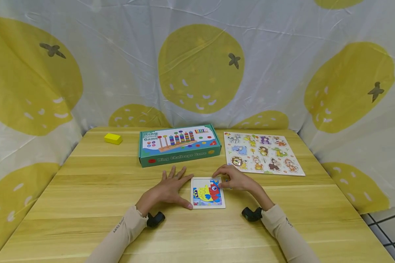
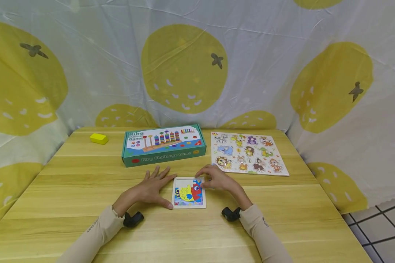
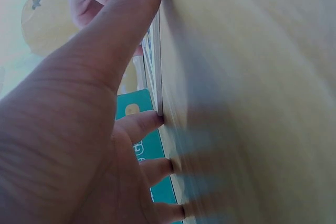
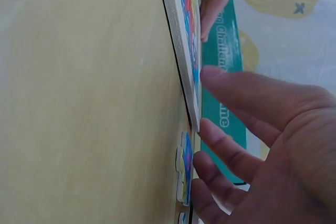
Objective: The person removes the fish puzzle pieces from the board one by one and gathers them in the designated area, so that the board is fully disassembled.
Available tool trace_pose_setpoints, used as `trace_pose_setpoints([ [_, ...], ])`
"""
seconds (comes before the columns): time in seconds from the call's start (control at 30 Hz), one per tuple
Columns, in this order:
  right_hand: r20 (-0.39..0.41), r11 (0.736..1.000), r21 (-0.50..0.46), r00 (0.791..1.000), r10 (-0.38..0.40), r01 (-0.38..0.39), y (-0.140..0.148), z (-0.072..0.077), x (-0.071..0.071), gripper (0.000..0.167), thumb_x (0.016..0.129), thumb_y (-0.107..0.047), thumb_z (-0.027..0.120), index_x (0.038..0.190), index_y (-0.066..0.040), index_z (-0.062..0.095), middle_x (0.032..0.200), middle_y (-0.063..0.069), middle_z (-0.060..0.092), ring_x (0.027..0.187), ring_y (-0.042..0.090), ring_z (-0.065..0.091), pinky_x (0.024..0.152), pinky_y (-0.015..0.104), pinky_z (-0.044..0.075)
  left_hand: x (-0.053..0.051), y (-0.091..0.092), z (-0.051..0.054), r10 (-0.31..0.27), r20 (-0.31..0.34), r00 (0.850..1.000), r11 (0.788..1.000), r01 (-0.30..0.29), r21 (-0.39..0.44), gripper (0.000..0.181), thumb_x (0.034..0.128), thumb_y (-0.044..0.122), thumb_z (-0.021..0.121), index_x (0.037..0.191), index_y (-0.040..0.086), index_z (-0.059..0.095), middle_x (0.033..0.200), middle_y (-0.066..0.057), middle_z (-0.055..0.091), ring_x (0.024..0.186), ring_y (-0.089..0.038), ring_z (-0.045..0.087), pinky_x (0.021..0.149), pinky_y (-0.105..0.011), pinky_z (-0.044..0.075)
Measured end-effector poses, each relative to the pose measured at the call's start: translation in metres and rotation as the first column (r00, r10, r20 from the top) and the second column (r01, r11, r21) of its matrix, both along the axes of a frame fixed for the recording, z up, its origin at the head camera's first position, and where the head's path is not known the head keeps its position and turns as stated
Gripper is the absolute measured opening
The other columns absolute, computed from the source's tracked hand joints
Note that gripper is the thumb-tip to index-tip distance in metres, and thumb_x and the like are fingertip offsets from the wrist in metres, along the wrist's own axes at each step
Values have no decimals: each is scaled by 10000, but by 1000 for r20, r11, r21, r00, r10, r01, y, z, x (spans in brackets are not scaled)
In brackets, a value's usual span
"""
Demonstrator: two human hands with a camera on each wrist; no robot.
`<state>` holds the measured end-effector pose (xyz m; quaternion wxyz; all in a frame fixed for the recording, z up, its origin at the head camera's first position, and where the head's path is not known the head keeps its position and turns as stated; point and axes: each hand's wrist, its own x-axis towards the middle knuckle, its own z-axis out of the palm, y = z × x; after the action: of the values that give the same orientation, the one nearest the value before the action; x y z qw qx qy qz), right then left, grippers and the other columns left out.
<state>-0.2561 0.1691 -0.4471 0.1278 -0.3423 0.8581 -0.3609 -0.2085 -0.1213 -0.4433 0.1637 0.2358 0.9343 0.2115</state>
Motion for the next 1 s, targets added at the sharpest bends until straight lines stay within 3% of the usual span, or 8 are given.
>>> trace_pose_setpoints([
  [0.5, -54, 999, 48, 998, -12, 15, -2, -3, 2, 167, 837, -90, 724, 999, -127, 714, 1165, 66, 570, 1102, 264, 433, 878, 389, 377, 0, 0, 0, -6, 8, 1000, 1000, 6, 10, 1054, 656, 634, 769, 1516, 243, 303, 1613, -109, 46, 1434, -440, -115, 1088, -666, -101],
  [1.0, -60, 995, 94, 998, -22, 28, -4, -2, 3, 221, 791, -97, 753, 1005, -131, 705, 1174, 45, 550, 1093, 237, 421, 883, 384, 387, 1, 0, 3, -5, 4, 1000, 1000, 5, 9, 1053, 654, 635, 770, 1514, 237, 311, 1611, -115, 58, 1433, -451, -102, 1087, -673, -90],
])
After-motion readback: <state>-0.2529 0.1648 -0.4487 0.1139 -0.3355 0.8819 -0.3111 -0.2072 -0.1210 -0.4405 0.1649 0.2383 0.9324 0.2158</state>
